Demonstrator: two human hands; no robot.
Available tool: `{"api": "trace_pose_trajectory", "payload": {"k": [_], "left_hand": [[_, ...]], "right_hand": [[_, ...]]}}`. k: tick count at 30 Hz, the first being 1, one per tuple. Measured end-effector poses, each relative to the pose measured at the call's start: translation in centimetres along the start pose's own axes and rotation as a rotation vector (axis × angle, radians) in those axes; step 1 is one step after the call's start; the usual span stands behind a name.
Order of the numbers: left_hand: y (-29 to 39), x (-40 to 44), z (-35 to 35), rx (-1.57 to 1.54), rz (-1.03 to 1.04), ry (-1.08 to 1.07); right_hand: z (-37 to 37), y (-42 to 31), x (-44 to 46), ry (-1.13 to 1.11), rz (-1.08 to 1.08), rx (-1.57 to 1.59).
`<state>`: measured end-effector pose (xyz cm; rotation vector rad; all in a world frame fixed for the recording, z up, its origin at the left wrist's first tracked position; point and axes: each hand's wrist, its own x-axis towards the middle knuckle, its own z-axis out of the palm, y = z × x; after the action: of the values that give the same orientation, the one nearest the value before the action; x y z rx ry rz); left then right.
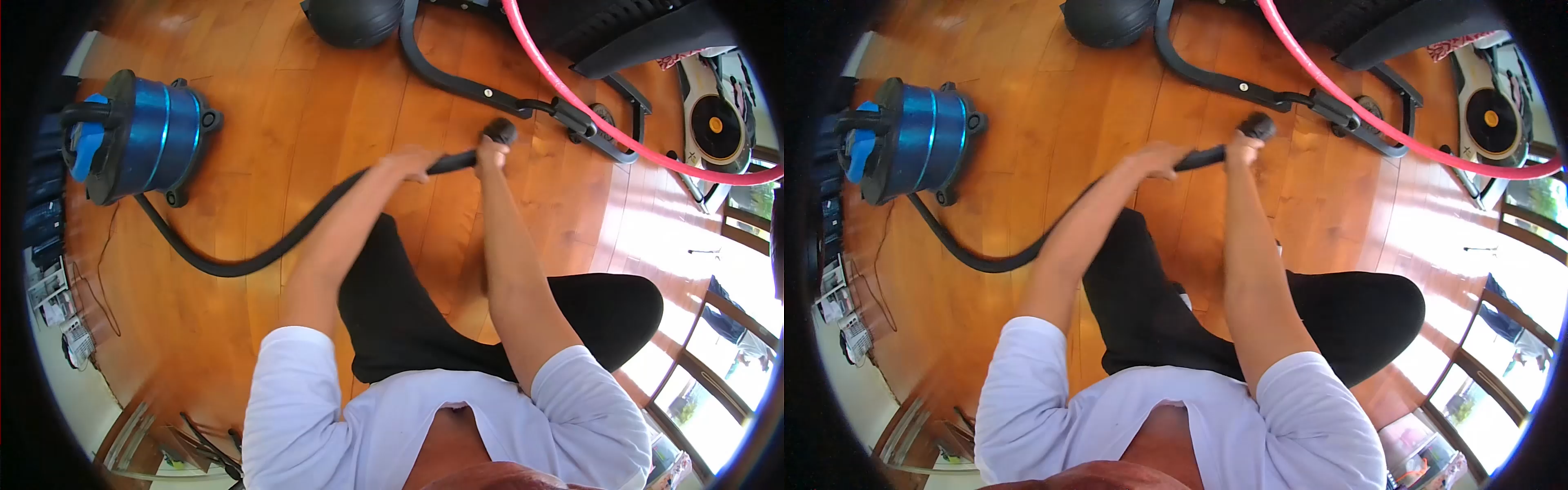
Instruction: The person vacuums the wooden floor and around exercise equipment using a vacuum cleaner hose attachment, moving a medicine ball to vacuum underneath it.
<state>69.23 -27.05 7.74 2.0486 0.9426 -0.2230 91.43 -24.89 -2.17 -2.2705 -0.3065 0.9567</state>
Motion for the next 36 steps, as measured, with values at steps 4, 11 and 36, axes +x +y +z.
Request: {"api": "trace_pose_trajectory", "payload": {"k": [4, 11, 36], "left_hand": [[-3.1, -12.0, -2.3, -0.09, -0.209, 0.189], [4.4, -22.6, -1.2, -0.252, -0.557, 0.283], [-10.6, 6.5, -33.9, 0.276, -0.588, 0.822]], "right_hand": [[12.2, -0.1, -8.5, -0.344, -0.082, 0.129], [12.5, -1.8, -22.0, -0.797, -0.149, -0.021], [5.2, -12.2, -12.0, -0.795, 0.028, -0.149]]}}
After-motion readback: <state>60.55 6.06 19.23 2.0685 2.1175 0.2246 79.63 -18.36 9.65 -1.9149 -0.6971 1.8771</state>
